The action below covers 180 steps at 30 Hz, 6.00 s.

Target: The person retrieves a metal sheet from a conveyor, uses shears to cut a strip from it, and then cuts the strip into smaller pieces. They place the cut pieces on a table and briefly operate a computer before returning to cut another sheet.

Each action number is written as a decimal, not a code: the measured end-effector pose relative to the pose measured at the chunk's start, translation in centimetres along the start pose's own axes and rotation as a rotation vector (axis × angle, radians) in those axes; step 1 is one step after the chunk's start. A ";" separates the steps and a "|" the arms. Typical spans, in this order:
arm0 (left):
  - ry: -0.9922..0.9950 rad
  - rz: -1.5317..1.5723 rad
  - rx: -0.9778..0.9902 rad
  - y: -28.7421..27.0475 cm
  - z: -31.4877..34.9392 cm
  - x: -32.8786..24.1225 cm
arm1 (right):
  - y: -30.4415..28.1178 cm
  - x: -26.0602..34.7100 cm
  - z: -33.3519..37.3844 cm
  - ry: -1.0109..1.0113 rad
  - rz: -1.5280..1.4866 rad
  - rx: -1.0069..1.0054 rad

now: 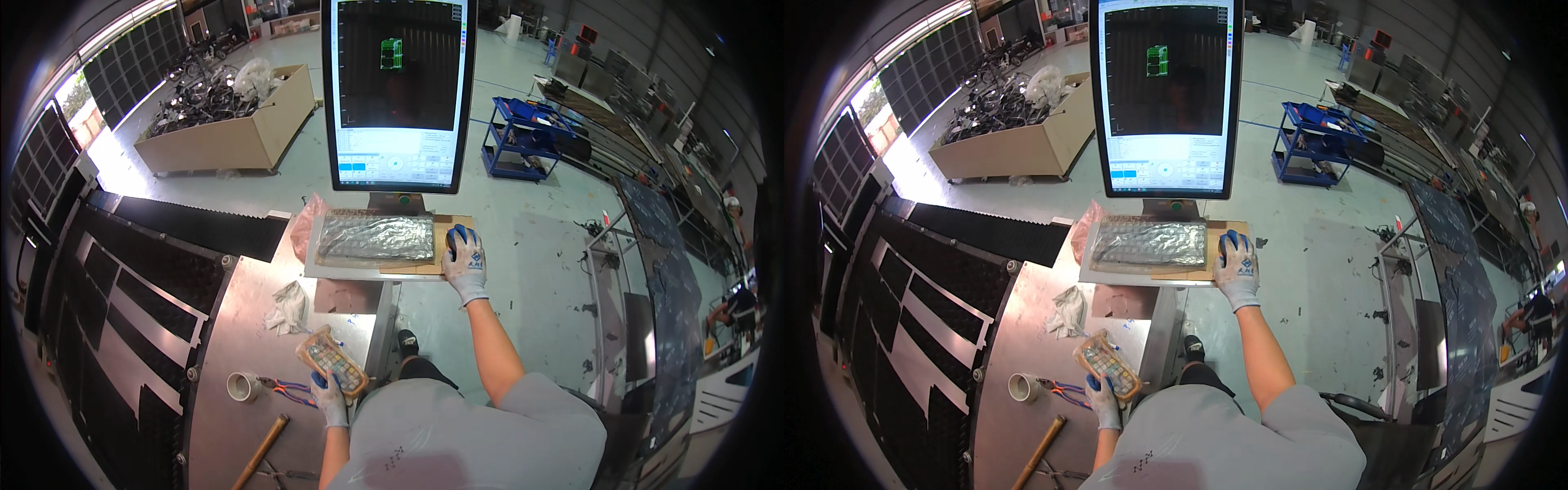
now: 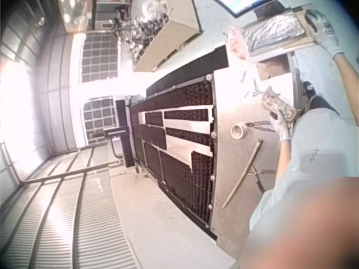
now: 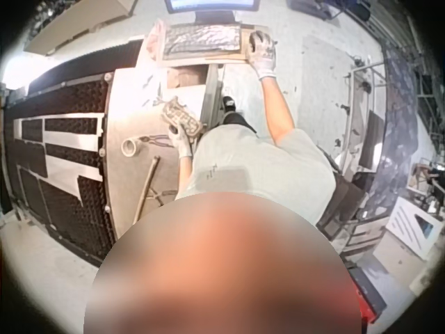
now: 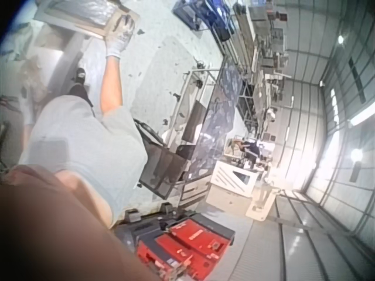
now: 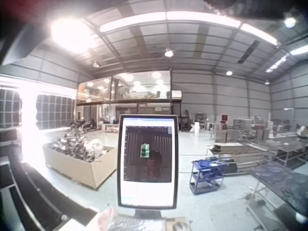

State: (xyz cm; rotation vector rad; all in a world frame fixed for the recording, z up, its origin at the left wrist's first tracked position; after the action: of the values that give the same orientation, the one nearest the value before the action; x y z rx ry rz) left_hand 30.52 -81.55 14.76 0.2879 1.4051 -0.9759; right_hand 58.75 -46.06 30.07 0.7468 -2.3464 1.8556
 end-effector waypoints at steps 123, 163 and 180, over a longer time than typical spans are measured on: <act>-0.121 -0.124 -0.044 0.2 0.3 0.6 | -0.7 0.2 0.0 0.007 -0.065 -0.034; 0.064 0.585 0.328 0.4 1.5 -5.4 | 5.5 18.3 18.2 -0.065 -1.109 1.273; -0.273 0.257 0.193 1.6 3.4 -1.5 | 8.8 17.3 19.7 -0.028 -1.016 1.474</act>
State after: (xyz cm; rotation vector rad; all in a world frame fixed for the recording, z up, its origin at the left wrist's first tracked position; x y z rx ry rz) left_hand 34.20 -82.31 16.20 0.4495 1.0004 -0.8997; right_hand 44.85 -68.73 22.57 1.5028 0.0517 2.4818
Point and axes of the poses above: each hand's wrist, its own z-axis away from the middle knuckle, its own y-axis out of the palm, x = y × z, the point moved 5 cm from there along -z, towards the middle knuckle, and after that the axes turned 12 degrees about x, right-handed, at the moved point
